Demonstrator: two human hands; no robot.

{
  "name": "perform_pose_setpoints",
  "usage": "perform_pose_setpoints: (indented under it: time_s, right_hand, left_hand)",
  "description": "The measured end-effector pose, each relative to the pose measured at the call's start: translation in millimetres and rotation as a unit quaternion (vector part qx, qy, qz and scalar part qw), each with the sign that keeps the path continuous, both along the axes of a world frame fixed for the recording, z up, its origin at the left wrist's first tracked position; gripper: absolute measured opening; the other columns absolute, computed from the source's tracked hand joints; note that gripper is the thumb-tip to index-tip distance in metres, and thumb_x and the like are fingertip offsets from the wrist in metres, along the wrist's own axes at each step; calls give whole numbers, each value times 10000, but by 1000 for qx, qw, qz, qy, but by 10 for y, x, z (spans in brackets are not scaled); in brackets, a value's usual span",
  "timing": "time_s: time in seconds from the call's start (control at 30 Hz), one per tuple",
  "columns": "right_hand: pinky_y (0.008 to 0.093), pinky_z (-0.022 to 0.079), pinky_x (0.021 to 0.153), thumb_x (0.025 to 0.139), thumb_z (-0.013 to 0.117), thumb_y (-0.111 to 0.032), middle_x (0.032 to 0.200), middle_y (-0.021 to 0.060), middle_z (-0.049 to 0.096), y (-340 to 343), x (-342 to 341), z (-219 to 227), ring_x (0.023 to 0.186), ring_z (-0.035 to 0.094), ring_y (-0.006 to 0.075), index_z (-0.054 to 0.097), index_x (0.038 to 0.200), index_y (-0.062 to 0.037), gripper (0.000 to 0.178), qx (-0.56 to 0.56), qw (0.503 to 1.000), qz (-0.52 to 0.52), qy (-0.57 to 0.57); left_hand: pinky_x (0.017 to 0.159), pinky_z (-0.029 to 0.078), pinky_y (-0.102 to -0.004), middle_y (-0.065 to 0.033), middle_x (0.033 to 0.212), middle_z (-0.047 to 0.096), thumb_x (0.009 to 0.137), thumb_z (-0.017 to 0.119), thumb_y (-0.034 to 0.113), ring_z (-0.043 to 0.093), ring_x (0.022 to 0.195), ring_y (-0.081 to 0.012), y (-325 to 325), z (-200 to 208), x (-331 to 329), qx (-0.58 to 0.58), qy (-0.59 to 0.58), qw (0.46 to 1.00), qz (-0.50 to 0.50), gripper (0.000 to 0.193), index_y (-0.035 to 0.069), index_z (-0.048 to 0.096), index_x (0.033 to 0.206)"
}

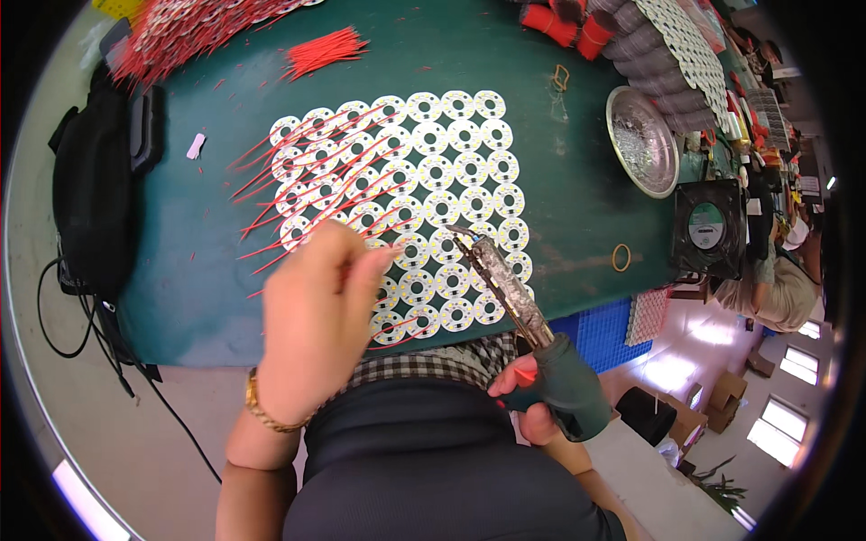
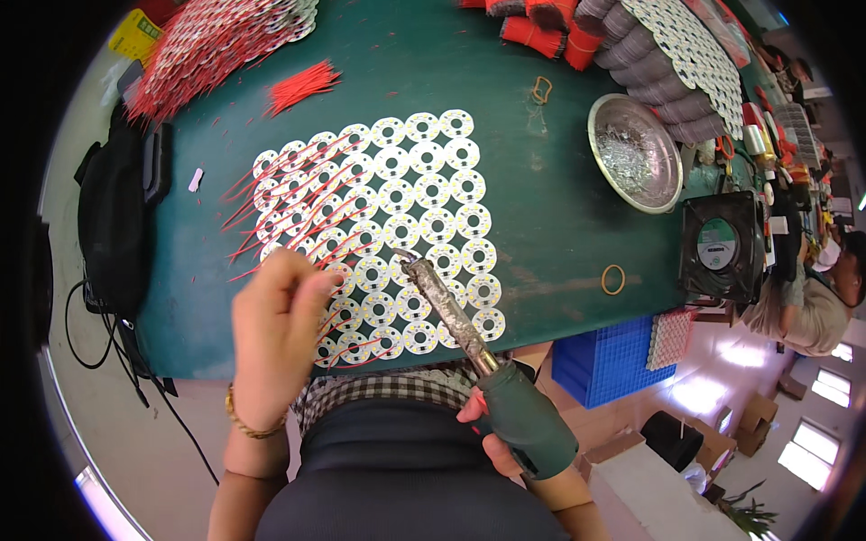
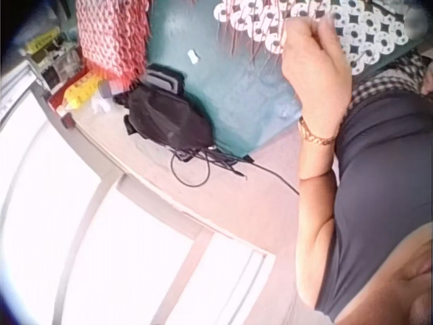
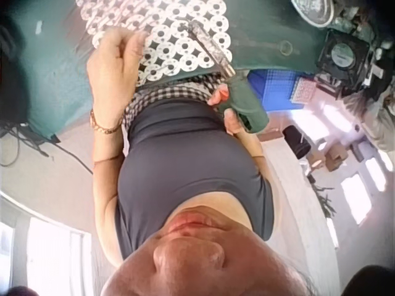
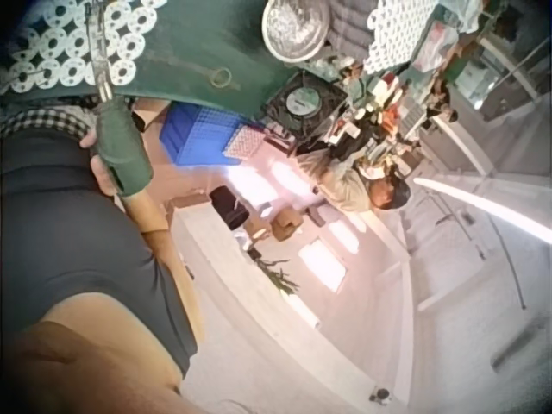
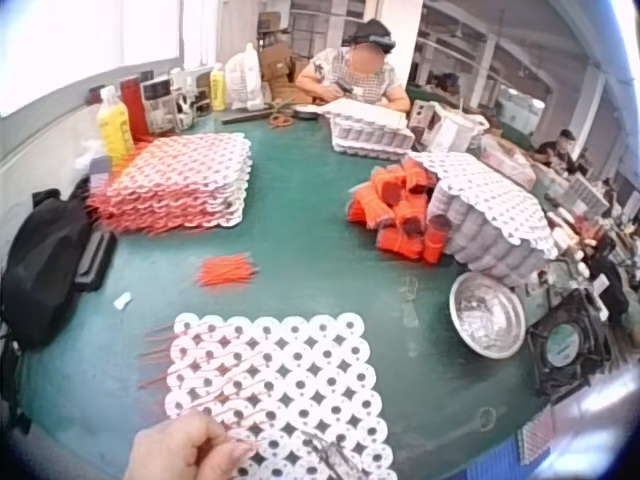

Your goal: The person solders wires onto circular LED circuit boards one by one using a handheld soldering tool.

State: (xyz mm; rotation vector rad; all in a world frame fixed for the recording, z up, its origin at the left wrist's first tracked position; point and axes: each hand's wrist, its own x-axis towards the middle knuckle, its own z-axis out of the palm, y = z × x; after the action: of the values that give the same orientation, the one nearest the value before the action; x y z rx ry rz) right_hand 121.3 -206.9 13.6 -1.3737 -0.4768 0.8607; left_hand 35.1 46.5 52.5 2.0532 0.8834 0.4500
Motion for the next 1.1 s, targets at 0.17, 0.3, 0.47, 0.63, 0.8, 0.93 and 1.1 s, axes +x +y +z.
perform_pose_setpoints:
  time_s: [0.17,0.3,0.47,0.63,0.8,0.93,1.1]
  right_hand:
    - [273,496,658,867,628,-301,834,58,625,28,76,107,746,620,169,594,1043,-9,343,-37,996,48,-68]
    - [251,497,669,772,695,-236,814,45,663,-131,87,13,745,632,161,618,1097,-29,393,-121,986,94,-62]
    - [269,515,695,710,680,-124,838,67,684,-24,154,84,771,656,204,634,1128,-42,429,-122,966,143,-177]
    - [306,526,693,705,657,-112,872,60,688,-54,118,32,791,666,220,648,1095,-66,393,-112,959,167,-201]
    - [343,524,653,644,703,-145,887,75,673,-69,87,-44,764,651,260,650,1091,-88,454,-92,938,149,-300]
    - [280,489,583,809,604,-104,868,151,595,-54,162,55,689,583,200,546,1137,62,372,-106,911,229,-326]
    - [270,483,650,797,629,-129,845,108,594,-135,-2,-23,732,575,178,571,1110,45,363,-112,951,127,-258]
  left_hand:
    - [500,392,-383,-93,596,538,853,697,150,531,541,-276,-77,-229,88,178,86,979,-46,224,56,522,751]
    - [490,372,-367,-86,582,531,856,686,103,509,520,-254,-68,-232,66,173,79,980,-55,211,45,518,741]
    - [494,372,-399,-73,564,500,831,704,147,511,521,-270,-84,-298,59,174,56,982,-41,230,80,508,730]
    - [494,365,-358,-69,578,530,838,701,99,503,520,-239,-99,-291,27,195,51,978,-47,218,56,525,717]
    - [491,362,-386,-66,552,485,815,703,112,496,502,-264,-90,-328,32,202,42,978,-40,237,79,496,705]
    - [475,355,-384,-65,545,480,817,707,115,492,491,-258,-75,-326,35,201,37,978,-39,244,81,493,703]
    - [461,352,-382,-61,535,477,824,712,125,491,481,-250,-68,-313,40,177,31,983,-40,256,82,493,699]
